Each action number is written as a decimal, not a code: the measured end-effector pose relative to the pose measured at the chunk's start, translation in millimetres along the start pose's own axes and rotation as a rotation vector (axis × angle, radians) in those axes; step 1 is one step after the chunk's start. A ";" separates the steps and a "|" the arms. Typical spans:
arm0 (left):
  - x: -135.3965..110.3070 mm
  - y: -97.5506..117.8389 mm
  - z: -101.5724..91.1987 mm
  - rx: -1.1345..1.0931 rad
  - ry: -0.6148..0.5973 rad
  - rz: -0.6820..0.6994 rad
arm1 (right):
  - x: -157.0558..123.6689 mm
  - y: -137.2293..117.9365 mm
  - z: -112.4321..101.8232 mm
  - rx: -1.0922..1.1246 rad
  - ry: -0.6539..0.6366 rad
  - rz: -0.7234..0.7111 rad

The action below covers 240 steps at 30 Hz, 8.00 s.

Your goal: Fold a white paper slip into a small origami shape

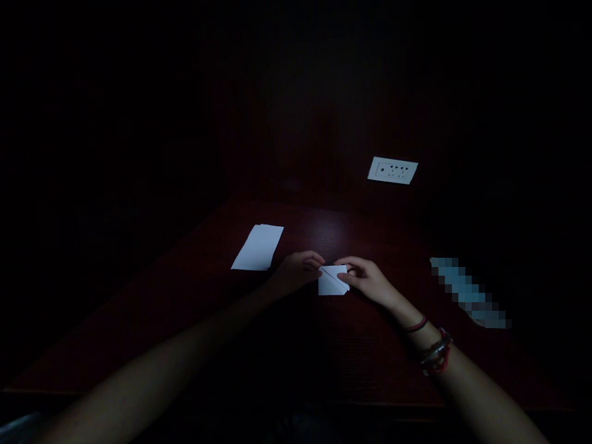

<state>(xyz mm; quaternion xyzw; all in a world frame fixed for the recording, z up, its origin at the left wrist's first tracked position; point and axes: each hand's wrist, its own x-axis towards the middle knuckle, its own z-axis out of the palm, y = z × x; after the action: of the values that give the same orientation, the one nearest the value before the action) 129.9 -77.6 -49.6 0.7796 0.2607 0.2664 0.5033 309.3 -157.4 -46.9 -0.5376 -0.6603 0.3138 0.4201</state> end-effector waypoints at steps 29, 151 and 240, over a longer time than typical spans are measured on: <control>0.1 -2.8 1.3 0.200 0.078 0.068 | -0.3 1.4 -6.2 -0.332 -0.027 -0.166; -0.5 4.2 -2.7 -0.126 -0.047 -0.075 | -2.2 -3.7 -8.0 -0.289 0.055 -0.130; -18.3 -10.1 23.3 1.024 -0.198 0.312 | 0.3 13.7 -4.6 -0.541 -0.199 -0.367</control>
<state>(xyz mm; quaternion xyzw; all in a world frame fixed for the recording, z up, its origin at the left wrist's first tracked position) 131.1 -101.3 -69.9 0.9758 0.1898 0.1023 0.0358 319.5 -154.2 -56.5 -0.4685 -0.8431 0.0973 0.2454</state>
